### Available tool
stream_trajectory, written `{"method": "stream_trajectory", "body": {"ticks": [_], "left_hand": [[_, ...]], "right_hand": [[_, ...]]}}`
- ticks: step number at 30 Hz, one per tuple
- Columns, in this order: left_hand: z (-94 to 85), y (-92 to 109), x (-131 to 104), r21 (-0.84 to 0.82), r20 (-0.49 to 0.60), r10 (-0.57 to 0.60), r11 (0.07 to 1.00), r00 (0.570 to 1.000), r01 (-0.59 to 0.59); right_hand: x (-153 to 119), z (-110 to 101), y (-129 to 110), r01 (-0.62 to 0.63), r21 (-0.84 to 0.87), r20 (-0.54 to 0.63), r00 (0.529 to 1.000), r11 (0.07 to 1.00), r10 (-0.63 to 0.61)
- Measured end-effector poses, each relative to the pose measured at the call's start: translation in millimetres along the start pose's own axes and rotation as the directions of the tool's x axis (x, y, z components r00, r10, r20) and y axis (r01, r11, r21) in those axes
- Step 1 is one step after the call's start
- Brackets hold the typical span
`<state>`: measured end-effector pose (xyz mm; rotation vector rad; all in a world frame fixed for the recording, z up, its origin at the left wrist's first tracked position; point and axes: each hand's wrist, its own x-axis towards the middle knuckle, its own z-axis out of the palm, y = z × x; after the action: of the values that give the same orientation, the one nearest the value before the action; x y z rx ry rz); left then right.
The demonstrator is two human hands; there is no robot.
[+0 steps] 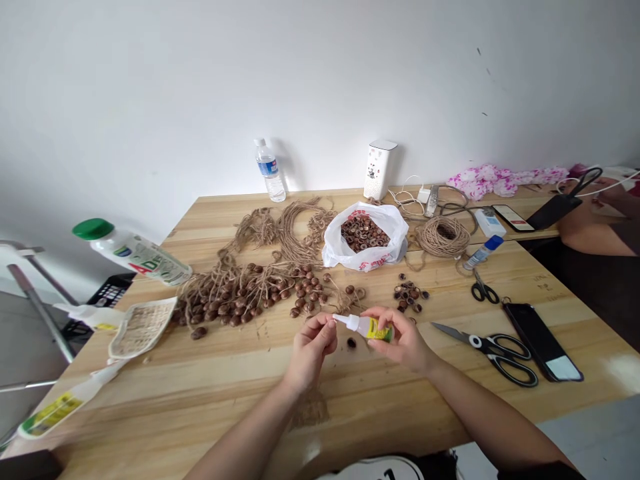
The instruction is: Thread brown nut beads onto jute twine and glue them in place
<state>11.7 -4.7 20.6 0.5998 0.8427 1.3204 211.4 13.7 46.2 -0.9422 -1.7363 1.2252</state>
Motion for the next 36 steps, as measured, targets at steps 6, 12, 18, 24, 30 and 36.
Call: {"method": "stream_trajectory", "body": {"ticks": [6,12,18,24,30,36], "left_hand": [[0.2,-0.1,-1.1,-0.003,-0.039,0.021,1.000,0.999,-0.021],[-0.2,0.1,-0.5,0.009,-0.058,0.030,1.000,0.998,-0.030],[-1.2,-1.6,-0.9,0.041,-0.052,0.066,0.997,0.996,-0.064],[-1.4,-2.0,-2.0,0.046,-0.064,0.105,0.994,0.992,-0.102],[-2.8,-2.3,-0.5,0.010,-0.068,0.131,0.991,0.989,-0.130],[-0.5,0.1,-0.5,-0.035,-0.083,0.099,0.994,0.992,-0.102]], "right_hand": [[-2.7,3.2,5.2,0.137,-0.122,0.003,0.991,0.983,-0.137],[-3.2,4.3,3.8,0.027,-0.009,0.030,0.999,1.000,-0.026],[-3.4,4.5,0.3,-0.143,0.155,0.084,0.988,0.977,0.132],[-3.3,7.5,-0.2,-0.239,0.289,0.123,0.970,0.927,0.212],[-2.8,7.8,4.5,-0.292,0.448,0.177,0.955,0.845,0.236],[-0.5,13.3,4.6,-0.351,0.616,0.206,0.936,0.705,0.285]]}}
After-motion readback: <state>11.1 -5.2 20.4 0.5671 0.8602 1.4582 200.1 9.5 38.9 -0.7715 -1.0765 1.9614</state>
